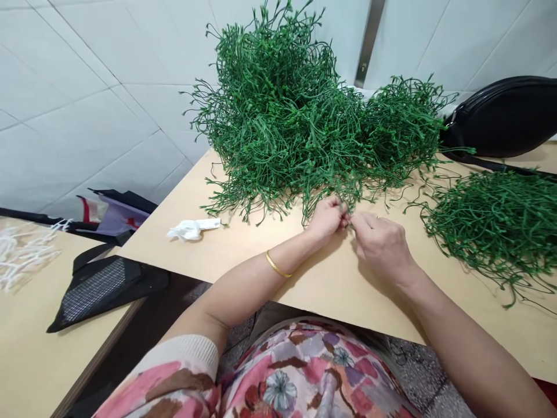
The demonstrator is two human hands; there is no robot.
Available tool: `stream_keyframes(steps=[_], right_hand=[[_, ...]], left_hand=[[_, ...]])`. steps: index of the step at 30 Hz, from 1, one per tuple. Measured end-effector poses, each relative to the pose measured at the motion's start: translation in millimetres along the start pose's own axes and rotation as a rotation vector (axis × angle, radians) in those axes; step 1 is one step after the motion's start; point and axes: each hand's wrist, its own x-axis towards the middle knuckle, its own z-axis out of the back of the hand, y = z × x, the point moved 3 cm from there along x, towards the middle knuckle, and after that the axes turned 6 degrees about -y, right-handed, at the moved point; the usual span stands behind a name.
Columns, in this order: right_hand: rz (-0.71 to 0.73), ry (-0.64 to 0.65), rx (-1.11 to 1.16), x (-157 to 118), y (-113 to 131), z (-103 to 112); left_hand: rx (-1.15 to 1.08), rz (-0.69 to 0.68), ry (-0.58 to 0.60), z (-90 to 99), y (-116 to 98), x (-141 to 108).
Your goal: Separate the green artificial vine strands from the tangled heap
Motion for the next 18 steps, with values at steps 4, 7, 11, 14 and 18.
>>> stream_keyframes(steps=[4, 7, 11, 14, 18], right_hand=[[0.061, -0.025, 0.226, 2, 9, 11], [-0.069, -0.145, 0.104, 5, -21, 33], [-0.45, -0.105, -0.428, -4, -98, 72], [-0.513, -0.01, -0.523, -14, -138, 90], [-0.511, 0.028, -0.345, -16, -141, 78]], left_hand=[[-0.031, 0.004, -0.089, 10.5, -9, 8], [0.027, -0.005, 0.042, 9.2, -8, 4], [0.107, -0.014, 0.15, 5.4, -4, -5], [0.138, -0.006, 0.206, 4.6, -5, -7], [0.134, 0.008, 0.238, 4.3, -4, -7]])
